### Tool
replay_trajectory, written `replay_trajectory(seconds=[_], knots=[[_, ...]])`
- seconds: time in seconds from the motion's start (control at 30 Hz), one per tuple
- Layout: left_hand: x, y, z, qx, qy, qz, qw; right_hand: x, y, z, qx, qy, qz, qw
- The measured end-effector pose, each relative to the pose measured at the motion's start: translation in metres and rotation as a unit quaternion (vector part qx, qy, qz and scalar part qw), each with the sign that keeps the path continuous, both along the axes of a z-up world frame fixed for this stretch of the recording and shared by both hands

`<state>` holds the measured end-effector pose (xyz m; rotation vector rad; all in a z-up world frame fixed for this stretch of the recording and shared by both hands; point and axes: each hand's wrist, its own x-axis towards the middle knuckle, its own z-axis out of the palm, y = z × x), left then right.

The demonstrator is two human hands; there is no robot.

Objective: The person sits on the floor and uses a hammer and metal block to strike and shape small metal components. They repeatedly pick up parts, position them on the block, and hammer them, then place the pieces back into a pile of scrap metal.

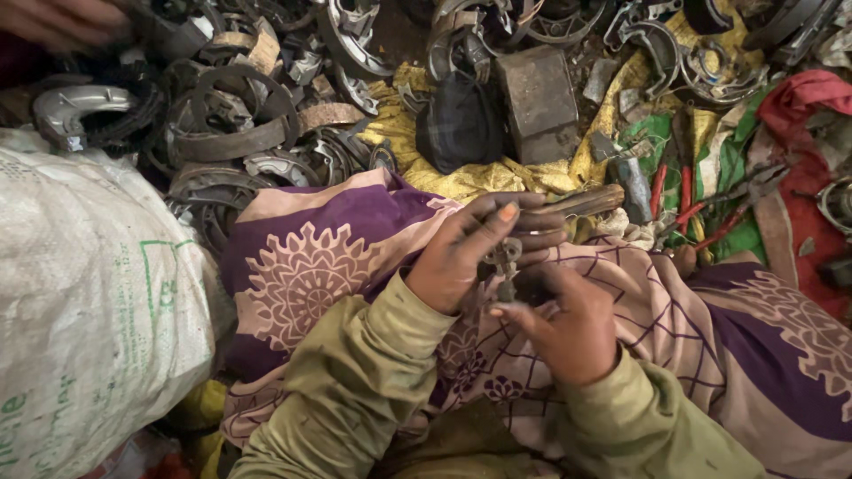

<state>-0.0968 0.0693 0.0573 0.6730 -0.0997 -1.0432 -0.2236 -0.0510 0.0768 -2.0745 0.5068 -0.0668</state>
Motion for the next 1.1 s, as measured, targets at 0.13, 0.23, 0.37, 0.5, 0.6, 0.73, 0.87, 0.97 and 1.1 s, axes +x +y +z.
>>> replay_trajectory(seconds=[0.13, 0.23, 0.37, 0.5, 0.6, 0.73, 0.87, 0.97, 1.1], knots=[[-0.008, -0.001, -0.004, 0.005, -0.041, 0.016, 0.999, 0.0, -0.008, 0.0, -0.044, -0.054, -0.019, 0.997], [-0.013, -0.002, -0.007, 0.021, -0.056, -0.003, 0.998, -0.001, -0.012, 0.0, -0.131, -0.069, -0.007, 0.989], [-0.019, -0.002, -0.012, 0.062, -0.182, 0.02, 0.981, -0.002, -0.01, 0.0, -0.148, -0.122, -0.045, 0.98], [-0.023, 0.0, -0.021, 0.07, -0.201, 0.029, 0.977, -0.004, -0.006, 0.0, -0.184, -0.149, -0.042, 0.971], [-0.025, -0.001, -0.025, 0.077, -0.224, 0.039, 0.971, -0.005, -0.004, 0.0, -0.175, -0.149, -0.045, 0.972], [-0.026, -0.002, -0.026, 0.089, -0.226, 0.051, 0.969, -0.001, -0.007, -0.003, -0.176, -0.109, -0.051, 0.977], [-0.021, -0.001, -0.022, 0.034, -0.159, 0.07, 0.984, 0.006, -0.013, -0.009, -0.087, -0.046, -0.039, 0.994], [-0.014, 0.003, -0.012, 0.04, -0.235, 0.075, 0.968, 0.01, -0.015, -0.007, -0.042, 0.0, -0.012, 0.999], [-0.014, 0.006, 0.003, 0.097, -0.231, 0.045, 0.967, 0.007, -0.022, 0.004, 0.048, -0.015, -0.003, 0.999]])
